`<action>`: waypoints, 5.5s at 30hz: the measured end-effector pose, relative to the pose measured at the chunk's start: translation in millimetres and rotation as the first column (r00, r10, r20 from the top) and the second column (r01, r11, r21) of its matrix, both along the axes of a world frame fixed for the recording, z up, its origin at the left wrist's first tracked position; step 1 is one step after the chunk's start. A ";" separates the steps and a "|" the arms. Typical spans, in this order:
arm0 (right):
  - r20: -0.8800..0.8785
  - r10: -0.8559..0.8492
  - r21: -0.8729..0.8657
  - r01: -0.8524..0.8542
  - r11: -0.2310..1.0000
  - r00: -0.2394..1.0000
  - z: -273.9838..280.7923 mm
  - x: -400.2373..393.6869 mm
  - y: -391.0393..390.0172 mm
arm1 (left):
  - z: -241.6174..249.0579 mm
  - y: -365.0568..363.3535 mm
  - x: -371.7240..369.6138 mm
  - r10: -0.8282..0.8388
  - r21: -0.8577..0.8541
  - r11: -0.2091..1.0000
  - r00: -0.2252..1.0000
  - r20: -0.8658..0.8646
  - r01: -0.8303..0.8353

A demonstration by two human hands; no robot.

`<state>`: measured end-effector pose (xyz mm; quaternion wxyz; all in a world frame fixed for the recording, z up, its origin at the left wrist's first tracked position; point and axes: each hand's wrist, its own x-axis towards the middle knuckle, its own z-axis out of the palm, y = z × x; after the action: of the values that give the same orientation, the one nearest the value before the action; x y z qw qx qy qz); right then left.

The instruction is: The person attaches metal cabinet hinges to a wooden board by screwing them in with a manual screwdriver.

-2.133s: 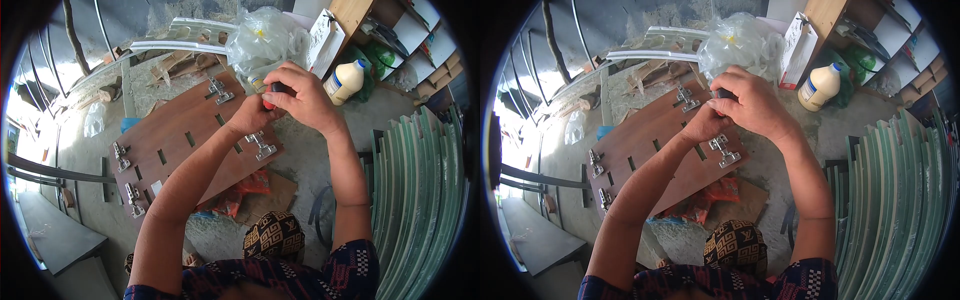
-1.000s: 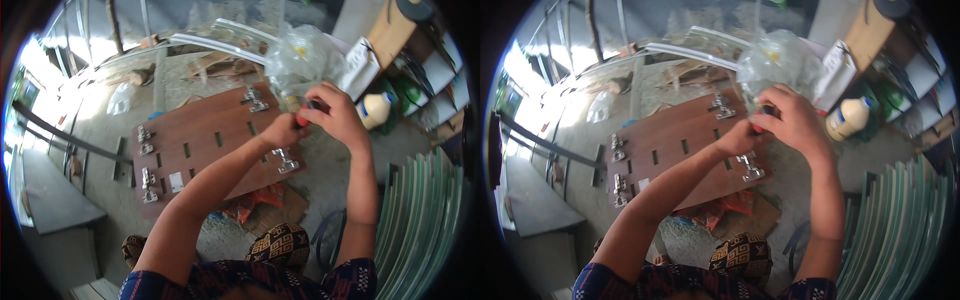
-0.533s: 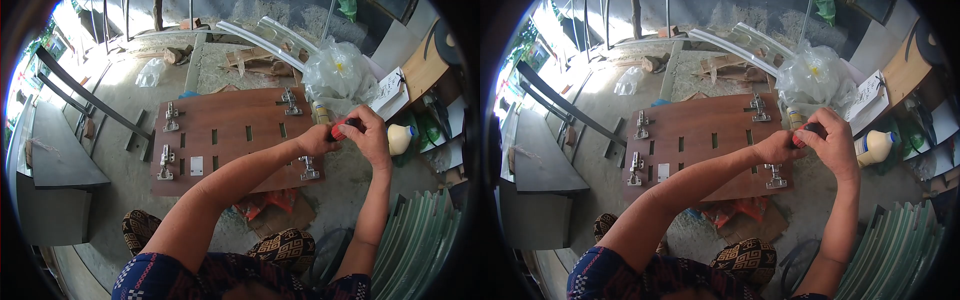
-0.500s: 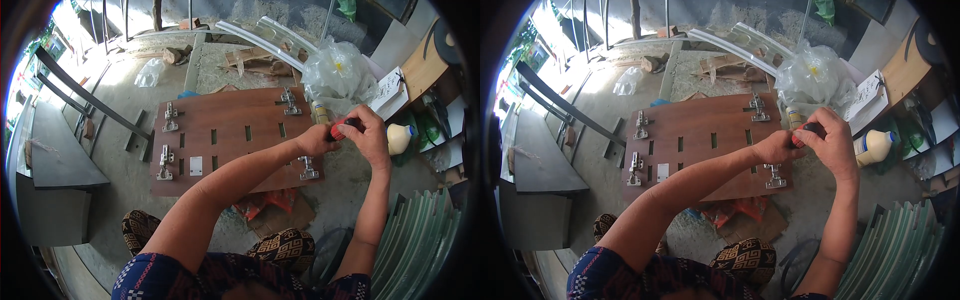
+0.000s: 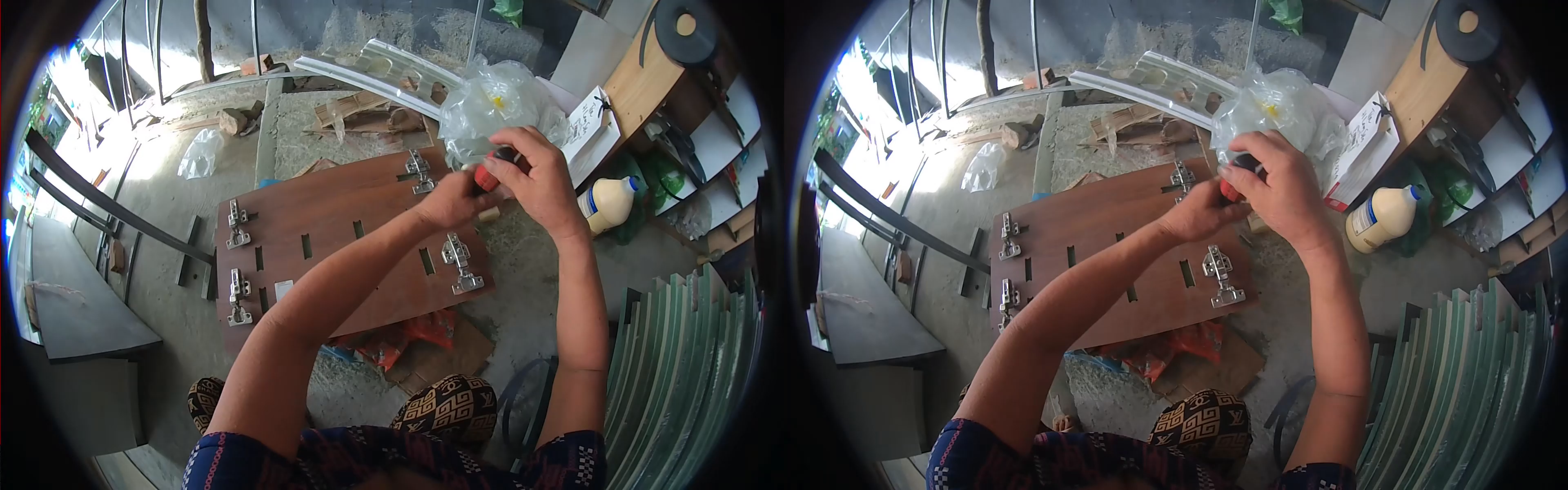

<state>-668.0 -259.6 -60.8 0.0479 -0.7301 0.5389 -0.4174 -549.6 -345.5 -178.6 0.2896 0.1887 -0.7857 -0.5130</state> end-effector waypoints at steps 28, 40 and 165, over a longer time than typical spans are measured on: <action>-0.109 0.074 0.105 -0.062 0.993 0.991 -31.4 38.4 -97.7 | -24.4 -69.8 49.3 0.258 0.149 0.953 0.965 0.052 -0.263; -0.140 0.050 0.115 -0.034 0.993 0.989 -28.4 34.0 -113.9 | -45.1 -81.4 45.2 0.278 0.106 0.956 0.960 -0.026 -0.274; -0.099 -0.058 0.183 0.076 0.980 0.993 -29.2 -25.4 -94.7 | -28.7 -82.4 -16.6 0.333 -0.109 0.943 0.911 0.243 -0.315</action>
<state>-693.4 -354.3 -90.0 0.0768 -0.7224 0.6017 -0.3320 -566.2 -428.0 -207.3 0.2721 0.3716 -0.7914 -0.4020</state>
